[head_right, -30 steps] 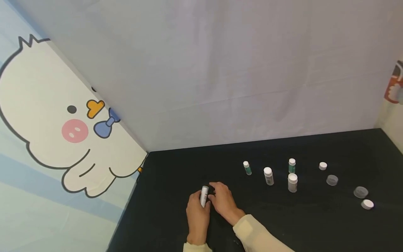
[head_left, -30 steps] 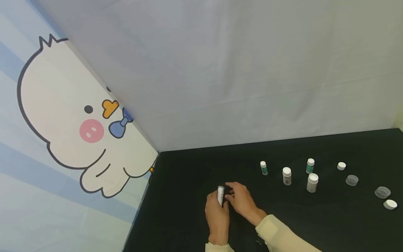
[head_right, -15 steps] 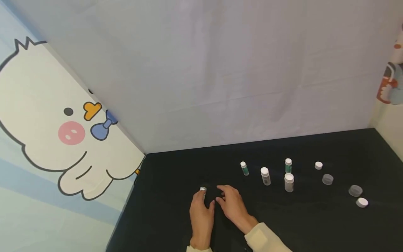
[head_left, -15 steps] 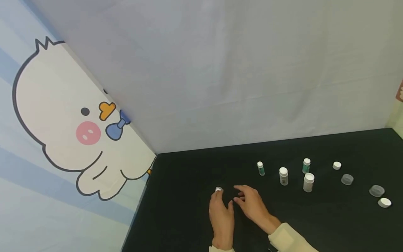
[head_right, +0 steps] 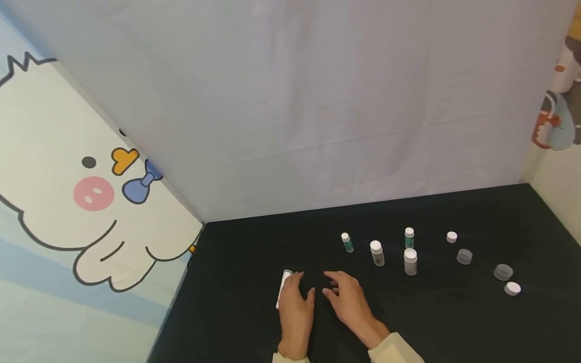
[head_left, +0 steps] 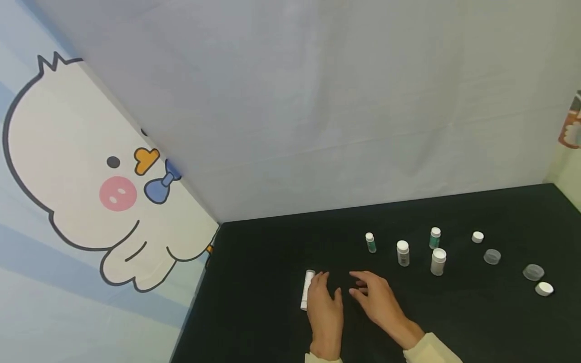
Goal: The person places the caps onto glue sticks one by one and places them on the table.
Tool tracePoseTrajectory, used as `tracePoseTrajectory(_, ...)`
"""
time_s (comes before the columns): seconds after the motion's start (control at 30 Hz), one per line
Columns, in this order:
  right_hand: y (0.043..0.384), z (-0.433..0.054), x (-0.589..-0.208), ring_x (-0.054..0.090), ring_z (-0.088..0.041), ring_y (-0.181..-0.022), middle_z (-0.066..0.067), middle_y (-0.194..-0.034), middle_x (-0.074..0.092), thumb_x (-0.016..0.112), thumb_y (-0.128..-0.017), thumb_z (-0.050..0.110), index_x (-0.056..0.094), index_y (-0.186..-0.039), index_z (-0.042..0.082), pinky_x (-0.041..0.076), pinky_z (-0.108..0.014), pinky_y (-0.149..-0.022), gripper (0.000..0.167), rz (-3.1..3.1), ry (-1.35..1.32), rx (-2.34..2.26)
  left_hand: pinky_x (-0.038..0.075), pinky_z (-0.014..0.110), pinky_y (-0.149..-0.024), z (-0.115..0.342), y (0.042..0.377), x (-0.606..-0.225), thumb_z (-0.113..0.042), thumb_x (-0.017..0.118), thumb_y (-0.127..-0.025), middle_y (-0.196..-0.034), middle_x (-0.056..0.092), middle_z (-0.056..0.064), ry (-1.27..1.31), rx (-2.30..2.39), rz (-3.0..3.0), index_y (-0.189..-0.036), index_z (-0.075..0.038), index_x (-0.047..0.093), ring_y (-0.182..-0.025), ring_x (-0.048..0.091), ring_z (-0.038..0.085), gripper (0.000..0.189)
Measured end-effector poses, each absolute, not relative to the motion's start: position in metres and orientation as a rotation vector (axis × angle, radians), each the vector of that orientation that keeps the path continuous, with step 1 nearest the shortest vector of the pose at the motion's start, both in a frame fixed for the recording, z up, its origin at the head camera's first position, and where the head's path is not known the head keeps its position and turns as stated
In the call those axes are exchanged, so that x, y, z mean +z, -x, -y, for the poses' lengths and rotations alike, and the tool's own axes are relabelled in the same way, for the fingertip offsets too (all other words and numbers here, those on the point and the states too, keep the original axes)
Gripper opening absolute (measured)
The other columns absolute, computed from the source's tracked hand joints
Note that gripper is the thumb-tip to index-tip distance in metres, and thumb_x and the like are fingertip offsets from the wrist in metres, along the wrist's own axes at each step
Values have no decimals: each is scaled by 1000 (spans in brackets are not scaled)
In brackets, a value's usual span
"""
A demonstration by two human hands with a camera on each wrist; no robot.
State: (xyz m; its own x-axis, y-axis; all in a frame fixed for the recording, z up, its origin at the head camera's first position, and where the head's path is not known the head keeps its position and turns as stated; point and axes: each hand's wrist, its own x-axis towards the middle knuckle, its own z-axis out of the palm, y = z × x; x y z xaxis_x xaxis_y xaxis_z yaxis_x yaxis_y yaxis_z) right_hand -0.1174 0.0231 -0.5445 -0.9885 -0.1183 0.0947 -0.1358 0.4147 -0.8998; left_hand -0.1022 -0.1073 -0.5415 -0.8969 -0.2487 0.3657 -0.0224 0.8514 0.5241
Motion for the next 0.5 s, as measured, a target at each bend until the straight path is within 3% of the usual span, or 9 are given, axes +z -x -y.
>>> tracePoseTrajectory(0.5, 105, -53, -547, 73, -38, -106, -25, -124, 70, 78, -88, -8, 71, -125, -7, 62, -38, -83, 37, 2652, -149, 1647, 58, 49, -90, 88, 101, -541, 4, 89, -77, -120, 72, 15, -132, -777, 2607, -119, 0, 74, -109, 72, 32, 45)
